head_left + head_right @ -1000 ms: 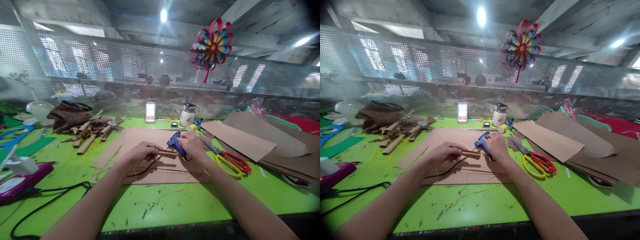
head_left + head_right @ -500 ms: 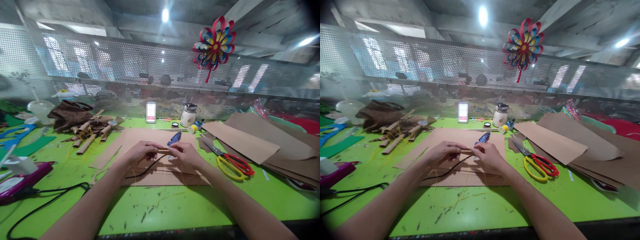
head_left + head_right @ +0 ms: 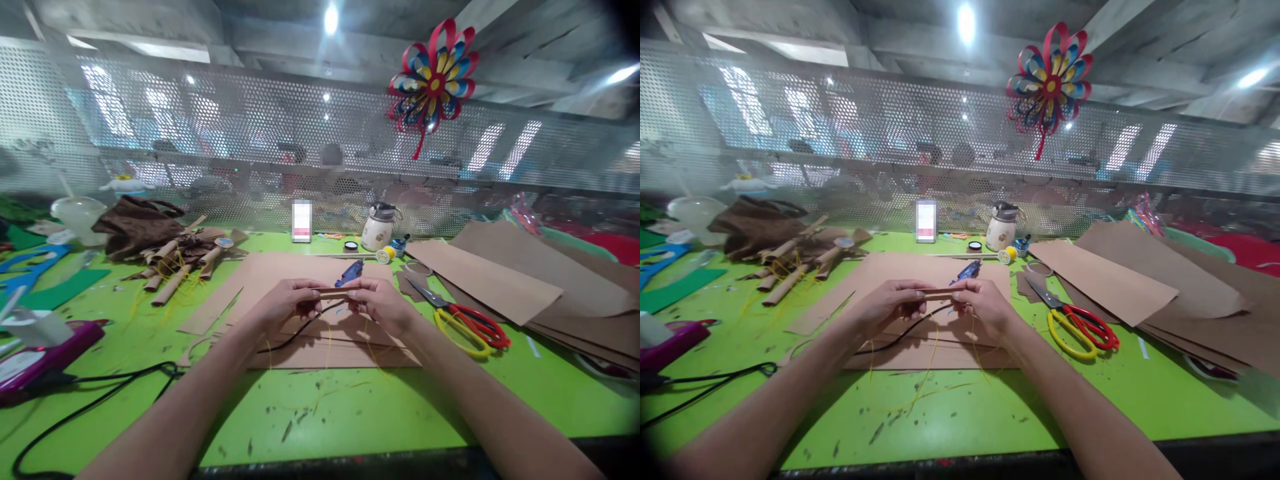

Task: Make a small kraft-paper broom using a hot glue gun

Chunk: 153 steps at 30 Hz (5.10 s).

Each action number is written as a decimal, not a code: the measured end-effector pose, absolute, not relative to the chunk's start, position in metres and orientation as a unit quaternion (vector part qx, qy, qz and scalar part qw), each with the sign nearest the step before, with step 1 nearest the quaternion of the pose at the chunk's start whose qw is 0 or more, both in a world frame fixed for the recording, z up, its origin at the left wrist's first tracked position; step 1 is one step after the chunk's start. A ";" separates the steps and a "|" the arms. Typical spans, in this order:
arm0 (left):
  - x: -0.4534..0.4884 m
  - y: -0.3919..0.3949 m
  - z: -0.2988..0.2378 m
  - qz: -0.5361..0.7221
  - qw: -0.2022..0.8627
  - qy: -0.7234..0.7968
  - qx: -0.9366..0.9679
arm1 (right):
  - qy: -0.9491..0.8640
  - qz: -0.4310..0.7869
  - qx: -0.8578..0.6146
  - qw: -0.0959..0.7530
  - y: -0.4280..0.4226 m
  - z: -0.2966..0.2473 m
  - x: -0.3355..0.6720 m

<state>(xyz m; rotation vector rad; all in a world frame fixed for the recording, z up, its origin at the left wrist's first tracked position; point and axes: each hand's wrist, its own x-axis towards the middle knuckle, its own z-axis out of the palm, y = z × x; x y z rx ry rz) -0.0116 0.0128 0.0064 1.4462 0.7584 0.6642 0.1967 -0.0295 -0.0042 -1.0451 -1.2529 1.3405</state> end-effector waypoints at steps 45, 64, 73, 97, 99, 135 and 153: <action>-0.011 0.005 0.014 0.287 0.627 0.353 0.633 | -0.483 0.607 -0.422 0.470 -0.033 -0.008 0.185; 0.014 -0.015 0.009 0.359 0.575 0.347 0.648 | -0.365 0.578 -0.367 0.630 -0.047 0.007 0.174; 0.015 -0.010 0.001 0.466 0.676 0.308 0.480 | -0.364 0.597 -0.367 0.613 -0.056 -0.005 0.155; 0.017 -0.013 0.000 0.458 0.663 0.344 0.482 | -0.415 0.568 -0.406 0.583 -0.052 -0.017 0.151; 0.017 -0.014 0.001 0.448 0.669 0.339 0.486 | -0.398 0.585 -0.396 0.585 -0.052 -0.018 0.152; 0.009 -0.009 0.001 0.427 0.668 0.321 0.518 | -0.388 0.639 -0.373 0.550 -0.058 -0.015 0.152; 0.010 -0.006 -0.003 0.424 0.713 0.278 0.484 | -0.388 0.637 -0.374 0.550 -0.061 -0.015 0.150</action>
